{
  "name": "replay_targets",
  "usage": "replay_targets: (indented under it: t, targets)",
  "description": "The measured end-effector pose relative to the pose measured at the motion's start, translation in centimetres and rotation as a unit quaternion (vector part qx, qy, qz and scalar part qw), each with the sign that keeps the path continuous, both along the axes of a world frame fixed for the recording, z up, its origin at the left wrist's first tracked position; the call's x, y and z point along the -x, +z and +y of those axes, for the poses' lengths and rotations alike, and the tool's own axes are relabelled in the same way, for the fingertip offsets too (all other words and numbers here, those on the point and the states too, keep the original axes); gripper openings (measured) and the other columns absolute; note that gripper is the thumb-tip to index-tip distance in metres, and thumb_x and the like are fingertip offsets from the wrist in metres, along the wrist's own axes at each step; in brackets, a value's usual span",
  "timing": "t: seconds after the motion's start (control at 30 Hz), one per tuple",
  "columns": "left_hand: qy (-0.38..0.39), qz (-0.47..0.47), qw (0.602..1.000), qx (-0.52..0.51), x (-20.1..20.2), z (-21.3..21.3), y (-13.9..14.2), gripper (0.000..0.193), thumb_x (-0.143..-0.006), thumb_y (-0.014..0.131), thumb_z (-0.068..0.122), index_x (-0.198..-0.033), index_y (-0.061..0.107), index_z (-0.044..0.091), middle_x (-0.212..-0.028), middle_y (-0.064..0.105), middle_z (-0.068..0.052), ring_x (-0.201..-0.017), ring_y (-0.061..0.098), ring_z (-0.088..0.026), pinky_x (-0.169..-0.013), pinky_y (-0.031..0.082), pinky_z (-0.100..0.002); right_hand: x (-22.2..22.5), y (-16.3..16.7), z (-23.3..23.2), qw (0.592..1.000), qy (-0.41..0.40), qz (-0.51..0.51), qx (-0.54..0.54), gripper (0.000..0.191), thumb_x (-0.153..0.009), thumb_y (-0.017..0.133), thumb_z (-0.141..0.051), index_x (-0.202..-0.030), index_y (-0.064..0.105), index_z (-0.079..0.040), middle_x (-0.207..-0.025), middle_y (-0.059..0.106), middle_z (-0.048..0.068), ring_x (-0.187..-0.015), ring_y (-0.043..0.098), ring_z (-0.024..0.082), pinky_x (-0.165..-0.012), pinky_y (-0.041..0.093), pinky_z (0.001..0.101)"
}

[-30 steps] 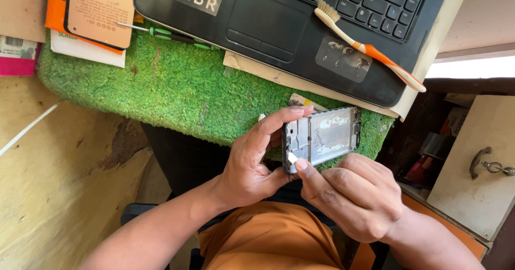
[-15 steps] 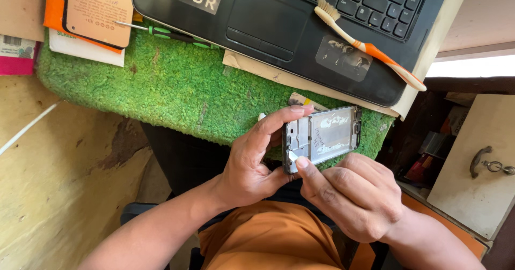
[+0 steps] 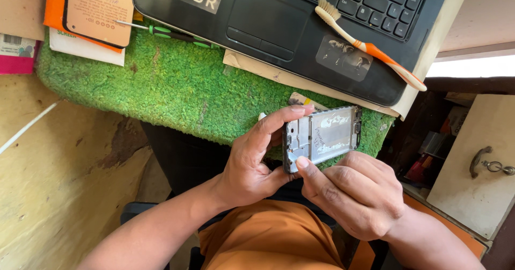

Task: The person applies adhesive from a small tube onto a component and presses it into a disassembled phone housing. They then scrape old adhesive residue from the housing with a small tool, and finally scrub the housing surface with a toothbrush.

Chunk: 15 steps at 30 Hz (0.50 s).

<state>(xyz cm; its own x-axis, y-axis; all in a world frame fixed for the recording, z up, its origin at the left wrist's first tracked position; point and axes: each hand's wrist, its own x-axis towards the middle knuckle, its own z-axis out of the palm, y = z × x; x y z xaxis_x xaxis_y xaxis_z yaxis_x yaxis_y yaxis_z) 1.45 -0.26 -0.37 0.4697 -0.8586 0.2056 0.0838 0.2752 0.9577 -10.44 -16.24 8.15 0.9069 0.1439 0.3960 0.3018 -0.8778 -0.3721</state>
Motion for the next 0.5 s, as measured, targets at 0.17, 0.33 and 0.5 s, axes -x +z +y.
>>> replay_targets:
  t: [0.17,0.33,0.5]
  targets:
    - [0.004,-0.015,1.000,-0.001,-0.09,0.05,0.04,0.075,-0.093,0.079,-0.007,-0.154,0.037,0.007,-0.154,0.052,-0.015,-0.140,0.061,-0.024,-0.118,0.054,-0.033,0.01,-0.06,0.00,1.000,-0.004,-0.010,0.007,0.029,-0.082,0.079,0.007,-0.110,0.072,0.008,-0.076,0.057,0.004,-0.062,0.057,0.018,-0.054,0.048,0.0341]
    - [0.002,-0.013,1.000,-0.003,-0.11,-0.02,0.03,0.074,-0.094,0.080,-0.005,-0.154,0.038,0.007,-0.155,0.052,-0.015,-0.139,0.061,-0.024,-0.117,0.054,-0.033,0.07,0.09,-0.05,1.000,0.001,-0.009,0.024,0.030,-0.081,0.080,0.006,-0.110,0.072,0.009,-0.076,0.057,0.004,-0.061,0.057,0.017,-0.054,0.048,0.0338]
    - [0.008,-0.037,0.999,-0.009,-0.14,0.06,0.04,0.078,-0.093,0.081,-0.004,-0.157,0.038,0.007,-0.154,0.053,-0.016,-0.140,0.061,-0.025,-0.118,0.053,-0.032,0.14,0.02,-0.14,0.999,0.010,-0.011,0.039,0.032,-0.079,0.082,0.005,-0.110,0.072,0.009,-0.075,0.056,0.003,-0.061,0.056,0.017,-0.053,0.046,0.0335]
